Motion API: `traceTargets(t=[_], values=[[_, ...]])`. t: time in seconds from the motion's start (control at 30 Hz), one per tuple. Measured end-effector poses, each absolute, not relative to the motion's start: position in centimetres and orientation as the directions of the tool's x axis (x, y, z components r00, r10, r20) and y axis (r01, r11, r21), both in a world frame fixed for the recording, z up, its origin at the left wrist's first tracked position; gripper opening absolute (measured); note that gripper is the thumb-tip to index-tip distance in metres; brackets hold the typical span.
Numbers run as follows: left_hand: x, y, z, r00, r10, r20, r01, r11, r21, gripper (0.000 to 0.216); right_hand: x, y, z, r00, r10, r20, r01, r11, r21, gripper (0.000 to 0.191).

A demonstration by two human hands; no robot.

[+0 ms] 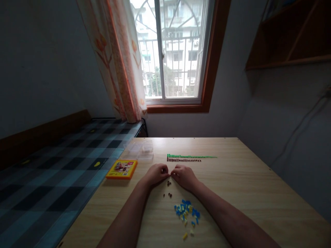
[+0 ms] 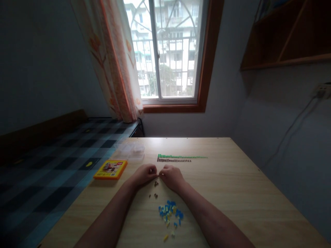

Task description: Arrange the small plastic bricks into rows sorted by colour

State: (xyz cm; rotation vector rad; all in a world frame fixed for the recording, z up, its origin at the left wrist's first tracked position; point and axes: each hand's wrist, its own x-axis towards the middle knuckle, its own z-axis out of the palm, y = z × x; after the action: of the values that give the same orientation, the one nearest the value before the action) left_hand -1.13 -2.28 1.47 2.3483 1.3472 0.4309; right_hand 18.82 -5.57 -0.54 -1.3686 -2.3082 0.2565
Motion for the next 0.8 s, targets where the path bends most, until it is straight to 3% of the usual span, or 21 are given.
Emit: traceTargets(t=[0.33, 0.57, 0.8], values=[[-1.2, -2.3, 1.3, 0.475, 0.876, 0.082, 0.763, -0.456, 0.458, 0.014, 18.7, -5.8, -0.2, -0.44, 0.851, 0.286, 0.776, 0.521, -0.356, 0.023], [-1.7, -2.3, 1.3, 0.476, 0.876, 0.083, 0.733, -0.447, 0.512, 0.014, 22.0, -5.0, 0.3, -0.389, 0.847, 0.364, 0.751, 0.52, -0.408, 0.02], [-1.7, -2.4, 1.5, 0.469, 0.88, 0.077, 0.725, -0.433, 0.535, 0.016, 31.9, -1.3, 0.5, -0.216, 0.925, 0.312, 0.851, 0.335, -0.404, 0.021]])
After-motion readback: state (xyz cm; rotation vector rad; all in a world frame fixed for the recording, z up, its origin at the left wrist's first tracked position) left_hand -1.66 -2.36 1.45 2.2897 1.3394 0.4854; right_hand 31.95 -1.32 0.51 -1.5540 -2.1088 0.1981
